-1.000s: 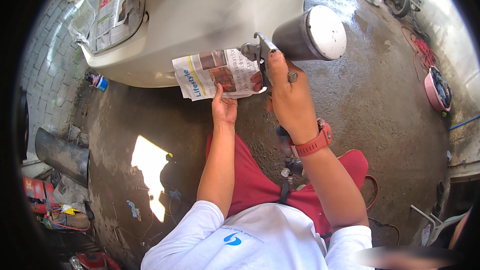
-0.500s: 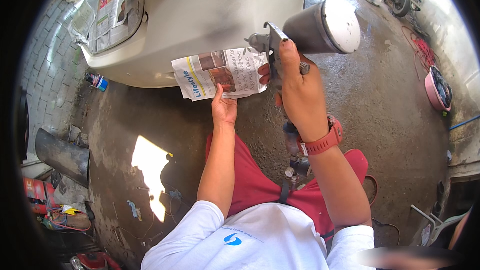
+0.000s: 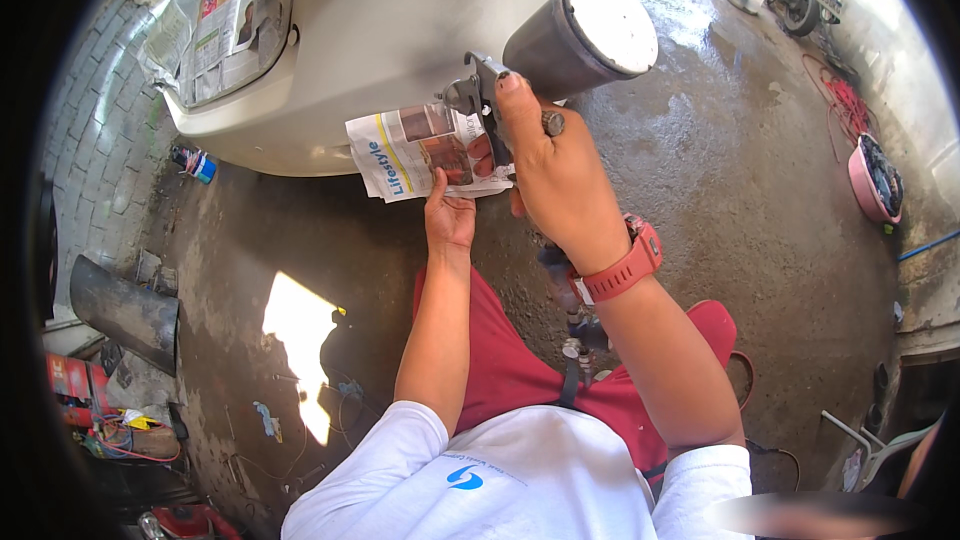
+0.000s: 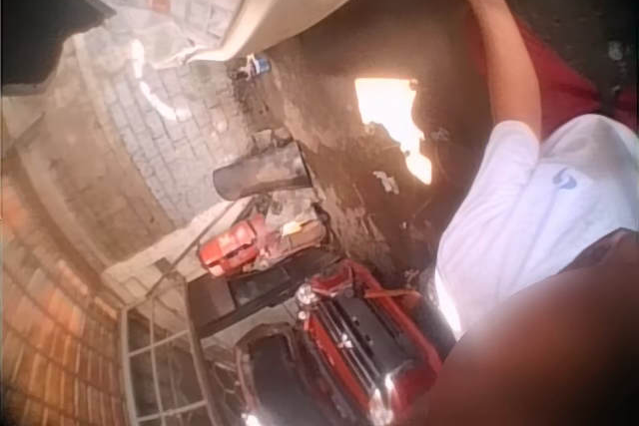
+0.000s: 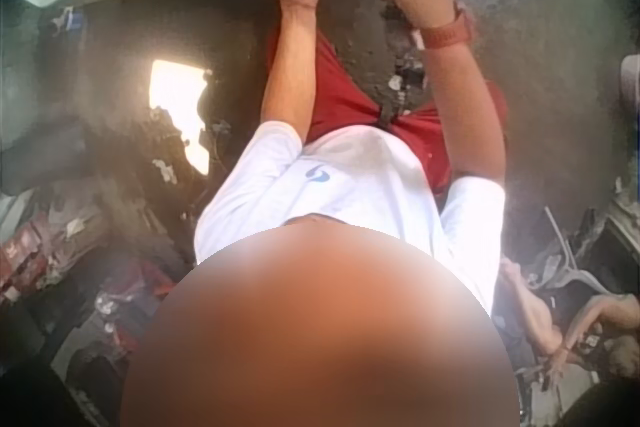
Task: The person walks through a garage, picks up a spray gun, and prepares paint by mixing it in a can. They then attach the spray gun to an air hose and spray paint the rear bumper of a white car while using a newspaper as a mask.
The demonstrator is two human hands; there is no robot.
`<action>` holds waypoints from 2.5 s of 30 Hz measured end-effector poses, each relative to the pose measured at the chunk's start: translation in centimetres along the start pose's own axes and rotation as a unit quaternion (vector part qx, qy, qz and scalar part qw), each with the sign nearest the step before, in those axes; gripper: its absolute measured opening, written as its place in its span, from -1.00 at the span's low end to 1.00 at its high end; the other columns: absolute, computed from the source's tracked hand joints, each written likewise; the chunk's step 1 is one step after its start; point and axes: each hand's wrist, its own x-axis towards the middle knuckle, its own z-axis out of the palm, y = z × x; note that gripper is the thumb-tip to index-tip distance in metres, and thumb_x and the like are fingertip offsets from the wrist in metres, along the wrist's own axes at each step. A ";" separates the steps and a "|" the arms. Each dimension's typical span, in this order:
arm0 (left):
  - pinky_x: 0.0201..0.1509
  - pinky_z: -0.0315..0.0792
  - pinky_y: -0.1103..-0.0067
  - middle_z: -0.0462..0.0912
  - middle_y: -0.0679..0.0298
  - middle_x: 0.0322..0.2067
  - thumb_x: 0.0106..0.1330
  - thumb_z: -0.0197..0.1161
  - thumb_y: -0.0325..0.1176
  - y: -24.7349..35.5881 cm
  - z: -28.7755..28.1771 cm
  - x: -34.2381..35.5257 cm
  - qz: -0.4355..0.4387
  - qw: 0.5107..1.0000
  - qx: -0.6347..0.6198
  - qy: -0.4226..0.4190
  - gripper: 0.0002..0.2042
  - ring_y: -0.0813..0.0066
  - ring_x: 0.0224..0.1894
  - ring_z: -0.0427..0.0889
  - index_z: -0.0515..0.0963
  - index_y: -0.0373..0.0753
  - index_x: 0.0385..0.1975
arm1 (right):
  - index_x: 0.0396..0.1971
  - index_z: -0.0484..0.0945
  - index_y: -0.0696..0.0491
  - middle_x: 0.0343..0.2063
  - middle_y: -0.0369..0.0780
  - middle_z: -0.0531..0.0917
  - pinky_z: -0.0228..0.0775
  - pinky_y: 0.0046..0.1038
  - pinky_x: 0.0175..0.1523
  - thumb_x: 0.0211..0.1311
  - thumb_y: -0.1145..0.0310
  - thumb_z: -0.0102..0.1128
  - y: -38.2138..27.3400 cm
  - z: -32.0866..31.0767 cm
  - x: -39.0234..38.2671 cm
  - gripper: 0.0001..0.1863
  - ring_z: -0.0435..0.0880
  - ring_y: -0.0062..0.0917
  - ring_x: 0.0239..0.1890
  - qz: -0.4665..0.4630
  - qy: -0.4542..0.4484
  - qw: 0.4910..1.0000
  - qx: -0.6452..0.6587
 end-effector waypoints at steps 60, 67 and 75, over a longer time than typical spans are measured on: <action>0.26 0.57 0.26 0.79 0.32 -0.17 0.49 0.38 -0.32 0.2 0.5 -0.7 0.003 1.000 -0.005 0.012 -0.78 0.40 -0.02 0.75 0.62 -0.11 0.07 | -0.03 0.62 0.04 -0.37 -0.17 0.80 0.30 -0.56 -0.59 0.62 -0.20 -0.08 -5.6 -2.9 1.4 -0.43 0.82 -0.54 -0.38 -0.074 0.057 0.994 0.053; 0.25 0.57 0.27 0.78 0.30 -0.19 0.47 0.40 -0.31 0.1 0.6 -0.9 -0.001 1.000 -0.006 0.022 -0.80 0.39 -0.02 0.74 0.63 -0.11 0.02 | 0.00 0.63 0.04 -0.37 -0.18 0.79 0.30 -0.57 -0.59 0.61 -0.19 -0.09 -5.7 -4.6 2.3 -0.42 0.82 -0.52 -0.38 -0.098 0.087 0.991 0.029; 0.28 0.55 0.27 0.77 0.30 -0.15 0.47 0.40 -0.32 0.1 -0.1 -0.5 -0.006 1.000 -0.009 0.014 -0.78 0.39 0.02 0.72 0.62 -0.14 0.03 | 0.16 0.60 0.02 -0.21 -0.13 0.83 0.38 -0.62 -0.51 0.62 -0.26 -0.13 -5.9 -4.9 2.8 -0.36 0.84 -0.54 -0.20 -0.105 0.104 0.989 -0.005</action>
